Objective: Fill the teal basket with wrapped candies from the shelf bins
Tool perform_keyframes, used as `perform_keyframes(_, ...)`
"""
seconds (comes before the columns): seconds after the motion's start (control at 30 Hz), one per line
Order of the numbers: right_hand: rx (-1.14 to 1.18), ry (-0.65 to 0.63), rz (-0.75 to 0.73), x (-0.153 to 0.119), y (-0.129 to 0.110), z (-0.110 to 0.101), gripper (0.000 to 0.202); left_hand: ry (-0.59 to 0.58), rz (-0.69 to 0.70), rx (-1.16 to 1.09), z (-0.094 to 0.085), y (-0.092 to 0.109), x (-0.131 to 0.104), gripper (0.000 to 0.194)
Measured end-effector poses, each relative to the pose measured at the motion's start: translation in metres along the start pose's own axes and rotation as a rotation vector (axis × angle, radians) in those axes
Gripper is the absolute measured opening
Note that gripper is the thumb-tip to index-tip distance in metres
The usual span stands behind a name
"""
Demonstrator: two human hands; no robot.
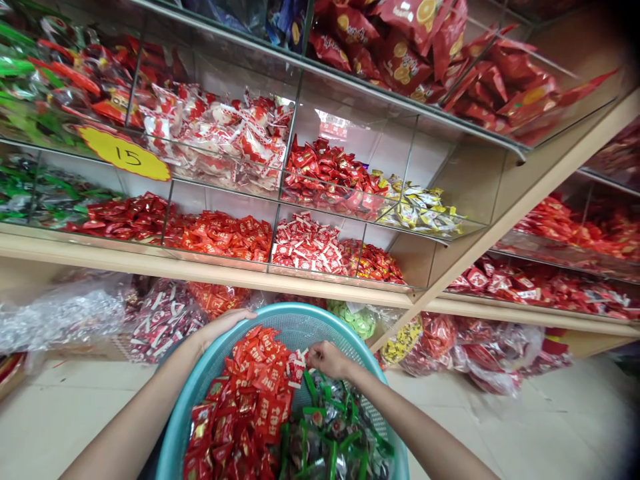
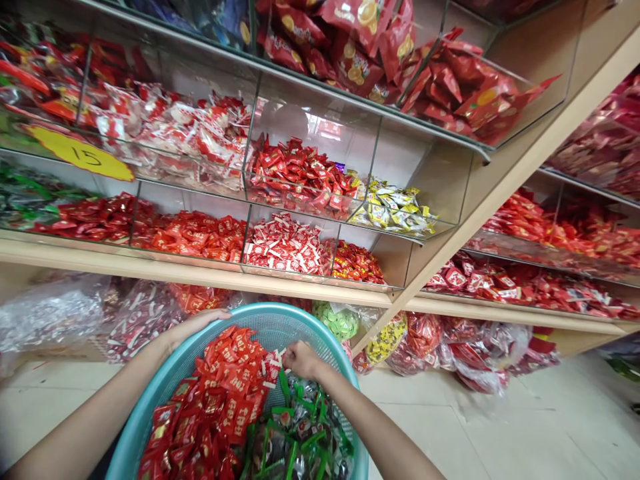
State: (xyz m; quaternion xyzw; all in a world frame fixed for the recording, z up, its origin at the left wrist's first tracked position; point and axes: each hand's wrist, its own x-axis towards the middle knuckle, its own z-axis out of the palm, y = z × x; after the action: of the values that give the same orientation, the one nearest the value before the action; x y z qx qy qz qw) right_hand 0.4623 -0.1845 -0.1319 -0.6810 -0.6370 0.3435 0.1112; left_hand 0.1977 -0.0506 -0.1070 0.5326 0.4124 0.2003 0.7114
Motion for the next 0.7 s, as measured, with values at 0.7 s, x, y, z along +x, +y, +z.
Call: perform_keyframes(0.7, -0.066, -0.106, -0.139, -0.016, 0.008, -0.012, 0.025, 0.016, -0.060, -0.029, 0.006, 0.008, -0.007, 0.032)
